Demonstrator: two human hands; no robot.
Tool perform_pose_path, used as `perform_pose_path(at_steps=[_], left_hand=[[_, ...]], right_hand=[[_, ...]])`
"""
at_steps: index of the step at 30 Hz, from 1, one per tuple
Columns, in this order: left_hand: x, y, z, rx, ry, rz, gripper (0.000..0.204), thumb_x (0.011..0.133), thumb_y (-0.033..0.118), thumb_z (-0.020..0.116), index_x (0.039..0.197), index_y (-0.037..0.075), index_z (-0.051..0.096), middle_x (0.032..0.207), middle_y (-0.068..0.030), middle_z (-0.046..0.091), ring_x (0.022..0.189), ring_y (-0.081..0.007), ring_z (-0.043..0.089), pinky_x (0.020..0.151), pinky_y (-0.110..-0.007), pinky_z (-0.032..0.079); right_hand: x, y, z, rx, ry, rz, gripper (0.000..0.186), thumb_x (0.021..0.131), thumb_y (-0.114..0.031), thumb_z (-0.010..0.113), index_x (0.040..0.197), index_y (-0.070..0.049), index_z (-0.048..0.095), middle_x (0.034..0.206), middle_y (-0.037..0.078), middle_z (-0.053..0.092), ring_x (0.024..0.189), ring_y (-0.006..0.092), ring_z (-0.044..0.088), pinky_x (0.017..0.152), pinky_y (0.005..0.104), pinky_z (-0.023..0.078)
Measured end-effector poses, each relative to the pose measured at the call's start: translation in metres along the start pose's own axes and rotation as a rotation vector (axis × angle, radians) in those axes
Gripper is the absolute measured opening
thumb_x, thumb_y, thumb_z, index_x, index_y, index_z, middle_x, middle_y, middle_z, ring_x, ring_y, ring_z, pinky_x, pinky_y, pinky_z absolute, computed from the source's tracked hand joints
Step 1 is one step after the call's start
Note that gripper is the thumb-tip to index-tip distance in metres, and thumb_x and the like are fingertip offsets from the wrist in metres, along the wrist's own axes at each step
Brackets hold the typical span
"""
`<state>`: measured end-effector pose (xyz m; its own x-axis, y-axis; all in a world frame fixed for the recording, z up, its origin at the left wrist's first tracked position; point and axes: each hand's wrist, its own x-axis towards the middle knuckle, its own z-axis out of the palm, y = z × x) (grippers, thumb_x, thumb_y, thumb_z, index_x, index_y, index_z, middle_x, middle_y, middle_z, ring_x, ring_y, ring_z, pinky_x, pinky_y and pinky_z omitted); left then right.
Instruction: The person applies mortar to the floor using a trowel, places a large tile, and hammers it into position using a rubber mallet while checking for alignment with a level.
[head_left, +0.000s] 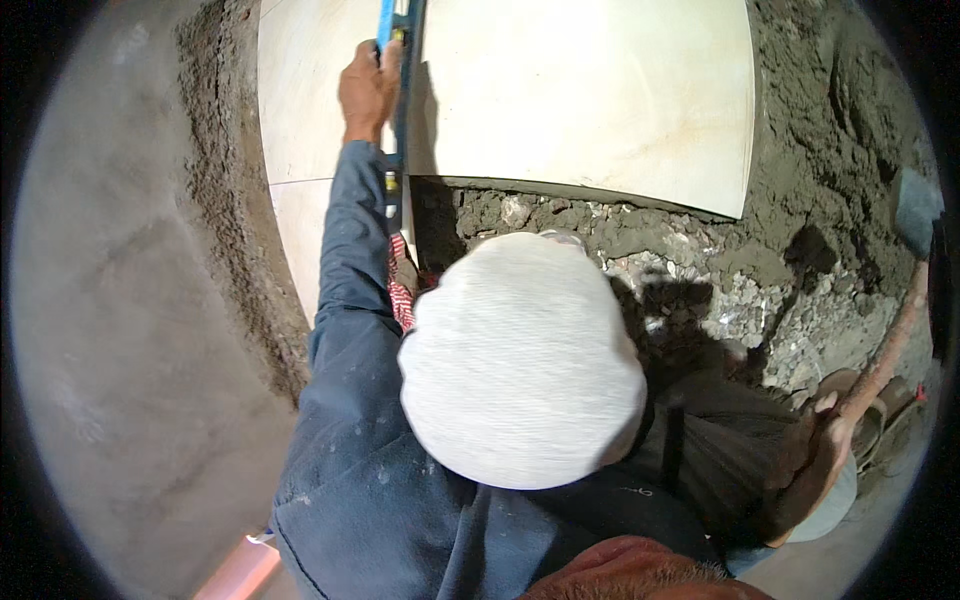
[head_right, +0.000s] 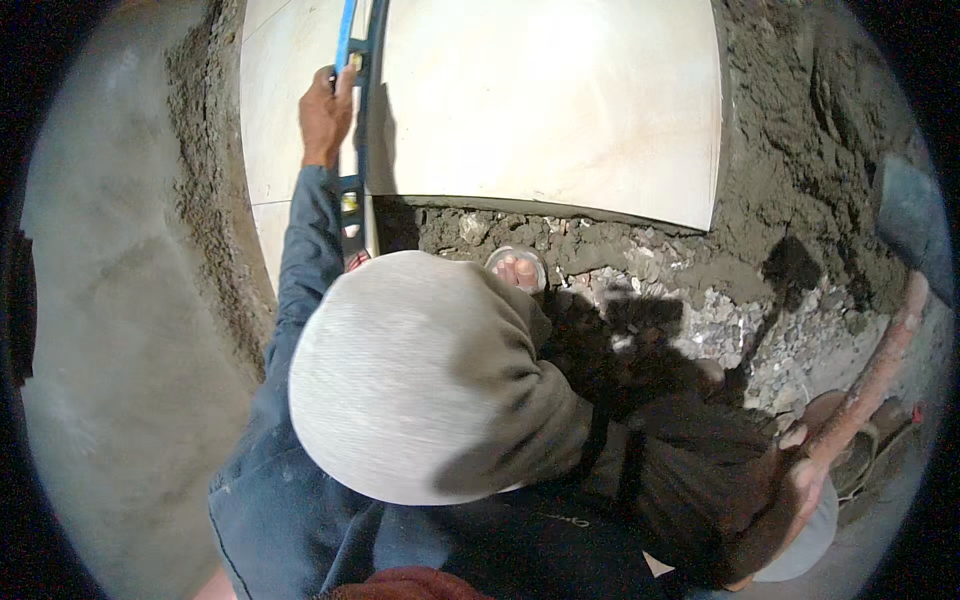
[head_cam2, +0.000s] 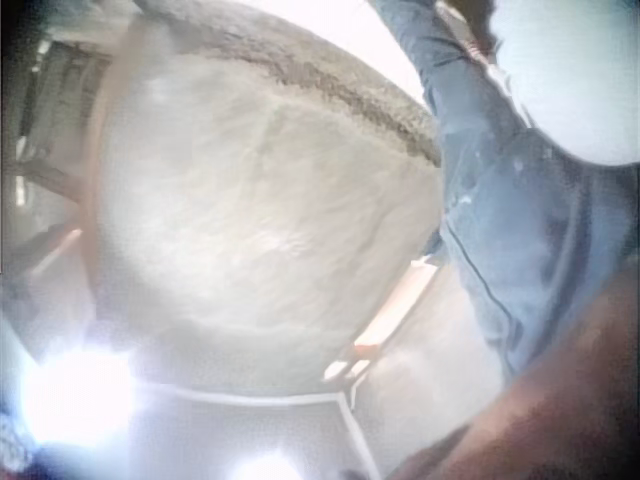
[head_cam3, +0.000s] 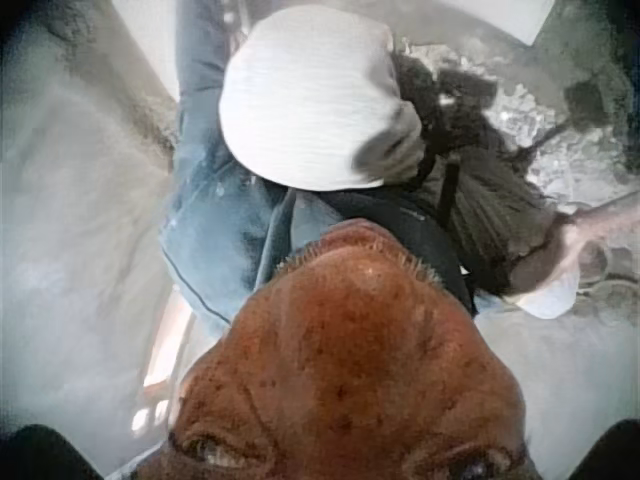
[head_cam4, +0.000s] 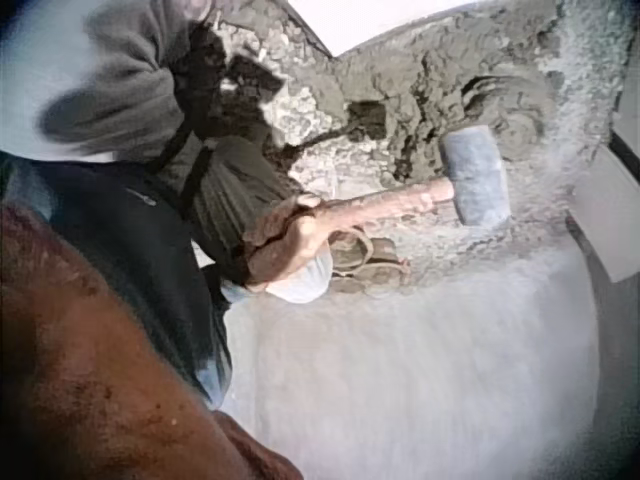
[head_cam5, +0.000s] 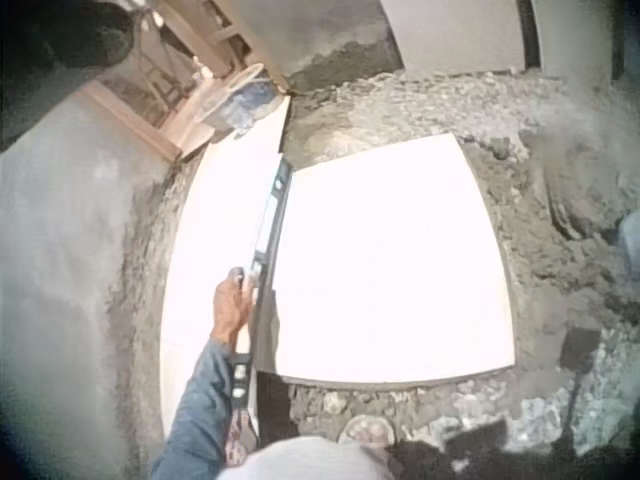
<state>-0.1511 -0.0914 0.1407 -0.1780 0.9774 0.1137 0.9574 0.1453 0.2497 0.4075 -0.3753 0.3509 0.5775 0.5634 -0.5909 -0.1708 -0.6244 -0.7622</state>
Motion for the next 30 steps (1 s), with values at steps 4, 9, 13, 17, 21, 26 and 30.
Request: perform_pose_path(at_steps=[4,9,13,17,21,26,30], left_hand=[[0.005,-0.086,-0.031,0.188,-0.033,-0.083,0.05,0.102,0.05,0.055,0.123,0.006,0.068,0.094,-0.0216,0.075,0.09,-0.0408,0.073,0.079,-0.051,0.055],[-0.015,-0.144,-0.035,0.282,0.152,-0.079,0.054,0.103,0.045,0.054,0.132,0.001,0.06,0.118,-0.0267,0.068,0.111,-0.0412,0.067,0.093,-0.051,0.051],[-0.065,-0.083,0.01,0.125,0.32,0.118,0.065,0.101,0.037,0.055,0.142,-0.013,0.045,0.147,-0.0383,0.045,0.136,-0.0525,0.045,0.114,-0.056,0.036],[-0.132,0.01,0.055,0.063,-0.001,-0.058,0.084,0.105,0.048,0.047,0.152,-0.018,0.025,0.159,-0.0431,0.022,0.152,-0.0531,0.018,0.124,-0.06,0.01],[-0.089,0.035,0.072,0.032,0.073,-0.164,0.085,0.106,0.05,0.042,0.152,-0.019,0.024,0.16,-0.0442,0.015,0.154,-0.0538,0.008,0.124,-0.061,0.001],[0.026,0.042,0.097,0.016,0.173,-0.091,0.085,0.106,0.052,0.04,0.153,-0.016,0.025,0.162,-0.0374,0.02,0.155,-0.0477,0.011,0.125,-0.06,0.003],[0.101,0.049,0.11,0.02,0.217,-0.012,0.082,0.105,0.056,0.039,0.156,-0.009,0.029,0.165,-0.0278,0.025,0.157,-0.0401,0.016,0.126,-0.059,0.007]], right_hand=[[-0.008,-0.006,0.011,-0.063,-0.086,-0.002,0.046,0.103,-0.042,0.059,0.13,-0.005,0.057,0.079,0.0,0.059,0.054,0.0027,0.047,0.043,0.0199,0.036],[-0.007,-0.009,0.045,0.004,-0.111,0.012,0.033,0.106,-0.036,0.058,0.119,-0.005,0.055,0.067,-0.004,0.047,0.038,0.0028,0.033,0.029,0.0204,0.027],[-0.007,-0.009,0.073,-0.04,-0.132,-0.016,0.033,0.106,-0.037,0.058,0.117,-0.007,0.055,0.062,-0.005,0.042,0.038,0.0027,0.032,0.029,0.0204,0.027],[0.011,-0.002,0.087,-0.099,-0.271,-0.033,0.033,0.104,-0.041,0.061,0.109,-0.009,0.054,0.059,-0.008,0.04,0.037,0.0029,0.034,0.03,0.0205,0.029],[0.022,-0.008,0.111,-0.128,-0.436,0.007,0.03,0.104,-0.039,0.061,0.102,-0.011,0.05,0.059,-0.004,0.041,0.038,0.0064,0.036,0.029,0.0239,0.031],[0.029,-0.007,0.137,-0.221,-0.488,-0.003,0.031,0.104,-0.039,0.06,0.101,-0.011,0.048,0.06,-0.003,0.042,0.039,0.007,0.038,0.032,0.0248,0.034],[0.037,-0.008,0.158,-0.339,-0.524,-0.034,0.032,0.105,-0.039,0.06,0.1,-0.01,0.049,0.061,-0.002,0.045,0.04,0.0074,0.041,0.034,0.0251,0.035]])
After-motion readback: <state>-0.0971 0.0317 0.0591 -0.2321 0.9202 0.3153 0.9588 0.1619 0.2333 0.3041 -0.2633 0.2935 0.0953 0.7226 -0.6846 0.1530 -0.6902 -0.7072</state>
